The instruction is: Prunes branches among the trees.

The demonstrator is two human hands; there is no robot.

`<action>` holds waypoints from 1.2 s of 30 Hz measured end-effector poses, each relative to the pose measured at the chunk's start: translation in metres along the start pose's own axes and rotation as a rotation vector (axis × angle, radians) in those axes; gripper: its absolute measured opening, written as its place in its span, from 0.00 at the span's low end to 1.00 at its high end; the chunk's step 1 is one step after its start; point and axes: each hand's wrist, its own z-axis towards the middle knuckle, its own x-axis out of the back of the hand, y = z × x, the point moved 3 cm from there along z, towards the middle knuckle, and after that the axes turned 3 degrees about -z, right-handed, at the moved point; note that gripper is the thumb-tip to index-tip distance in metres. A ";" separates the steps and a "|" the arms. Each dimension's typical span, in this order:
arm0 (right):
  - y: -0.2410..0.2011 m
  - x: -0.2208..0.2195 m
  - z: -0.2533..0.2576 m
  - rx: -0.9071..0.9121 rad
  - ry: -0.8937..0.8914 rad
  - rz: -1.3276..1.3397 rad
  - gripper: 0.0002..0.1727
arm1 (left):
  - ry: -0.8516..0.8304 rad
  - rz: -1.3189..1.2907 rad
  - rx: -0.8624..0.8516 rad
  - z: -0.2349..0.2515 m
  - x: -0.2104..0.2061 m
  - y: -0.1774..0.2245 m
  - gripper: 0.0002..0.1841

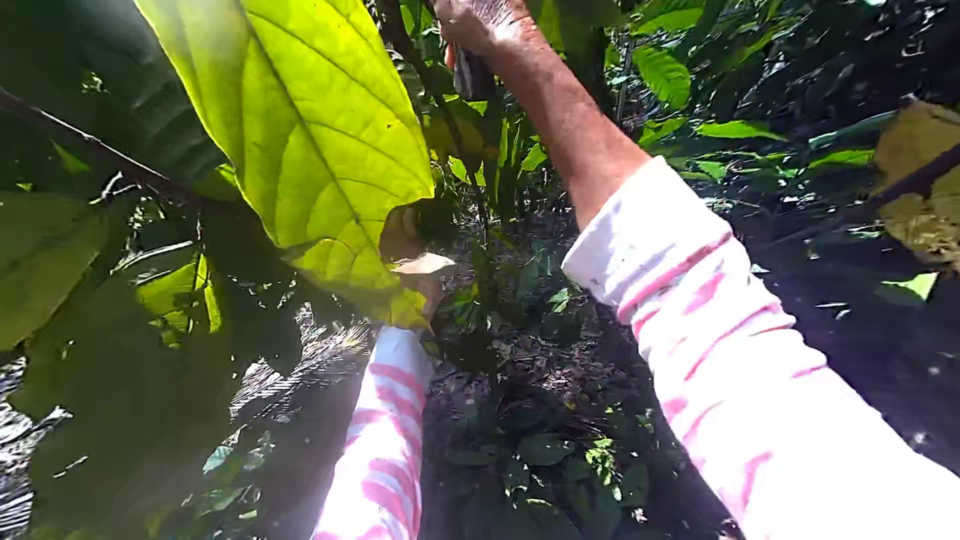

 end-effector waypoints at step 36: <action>0.297 -0.174 -0.136 -0.120 0.040 0.189 0.25 | -0.104 -0.242 0.158 0.112 -0.049 0.010 0.28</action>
